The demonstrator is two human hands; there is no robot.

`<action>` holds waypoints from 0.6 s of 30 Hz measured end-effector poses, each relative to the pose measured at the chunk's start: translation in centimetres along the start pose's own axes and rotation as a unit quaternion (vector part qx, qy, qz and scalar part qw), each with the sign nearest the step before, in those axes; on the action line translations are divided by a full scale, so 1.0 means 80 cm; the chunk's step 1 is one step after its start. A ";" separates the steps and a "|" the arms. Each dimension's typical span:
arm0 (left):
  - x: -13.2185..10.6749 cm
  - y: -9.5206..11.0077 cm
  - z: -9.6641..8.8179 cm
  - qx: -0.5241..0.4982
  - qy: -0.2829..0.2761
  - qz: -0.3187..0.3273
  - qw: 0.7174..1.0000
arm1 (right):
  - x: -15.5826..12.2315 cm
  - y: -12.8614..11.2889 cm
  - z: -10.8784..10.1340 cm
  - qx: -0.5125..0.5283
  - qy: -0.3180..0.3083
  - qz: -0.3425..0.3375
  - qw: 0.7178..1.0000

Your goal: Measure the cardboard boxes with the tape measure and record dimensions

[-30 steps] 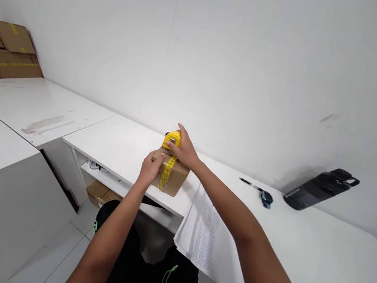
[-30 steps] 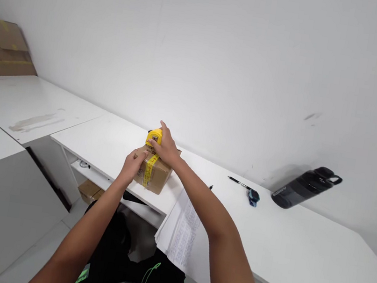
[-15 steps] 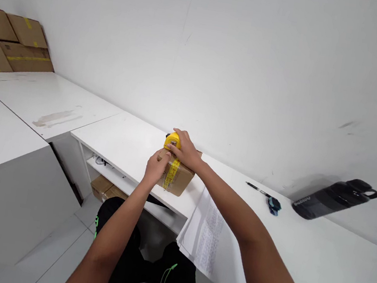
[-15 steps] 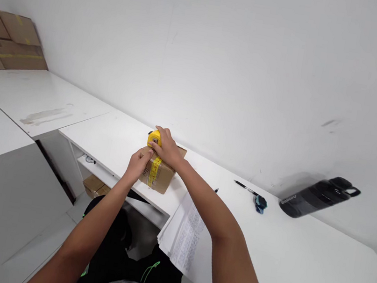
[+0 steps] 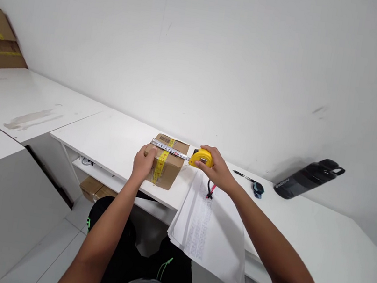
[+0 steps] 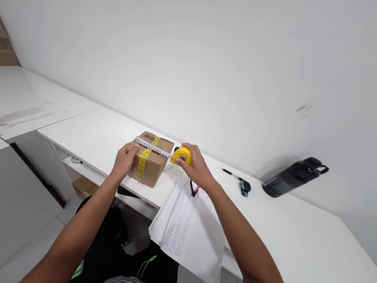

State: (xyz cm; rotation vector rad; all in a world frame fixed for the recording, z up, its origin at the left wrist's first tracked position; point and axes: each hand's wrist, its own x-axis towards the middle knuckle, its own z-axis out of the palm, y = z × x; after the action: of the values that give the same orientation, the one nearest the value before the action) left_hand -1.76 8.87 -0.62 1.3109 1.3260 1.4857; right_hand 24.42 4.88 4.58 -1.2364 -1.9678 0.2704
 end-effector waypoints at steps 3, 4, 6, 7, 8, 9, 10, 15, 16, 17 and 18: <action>0.002 -0.003 0.001 -0.004 0.001 0.007 1.000 | -0.005 0.005 0.003 0.023 0.020 0.020 0.999; 0.003 -0.004 0.001 -0.005 0.000 0.008 1.000 | -0.005 0.005 0.005 0.030 0.023 0.023 0.999; 0.004 -0.003 0.001 -0.009 -0.002 0.009 1.000 | -0.005 0.003 0.010 0.043 0.027 0.028 0.998; 0.003 -0.002 0.000 -0.013 -0.004 0.009 1.000 | -0.004 0.002 0.013 0.049 0.034 0.029 0.998; 0.002 -0.001 -0.001 -0.019 -0.008 0.008 1.000 | -0.002 0.000 0.016 0.057 0.046 0.030 0.997; 0.000 -0.001 -0.002 -0.028 -0.013 0.008 0.999 | 0.001 -0.001 0.018 0.067 0.069 0.031 0.995; -0.003 -0.001 -0.005 -0.040 -0.021 0.011 0.999 | 0.004 -0.002 0.021 0.082 0.102 0.034 0.991; -0.035 -0.025 -0.028 -0.112 -0.020 0.075 0.991 | 0.024 0.009 0.034 0.239 0.264 0.116 0.927; -0.042 -0.035 -0.034 -0.126 -0.014 0.088 0.988 | 0.026 0.013 0.038 0.284 0.266 0.143 0.910; -0.048 -0.045 -0.042 -0.134 -0.017 0.097 0.986 | 0.026 0.018 0.043 0.327 0.258 0.169 0.893; -0.052 -0.056 -0.050 -0.128 -0.030 0.101 0.986 | 0.026 0.021 0.050 0.363 0.242 0.191 0.880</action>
State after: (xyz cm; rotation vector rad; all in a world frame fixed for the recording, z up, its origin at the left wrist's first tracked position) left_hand -5.22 4.90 -5.61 1.3393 0.9489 1.6771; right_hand 22.27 8.31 1.99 -1.0301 -1.0194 0.7421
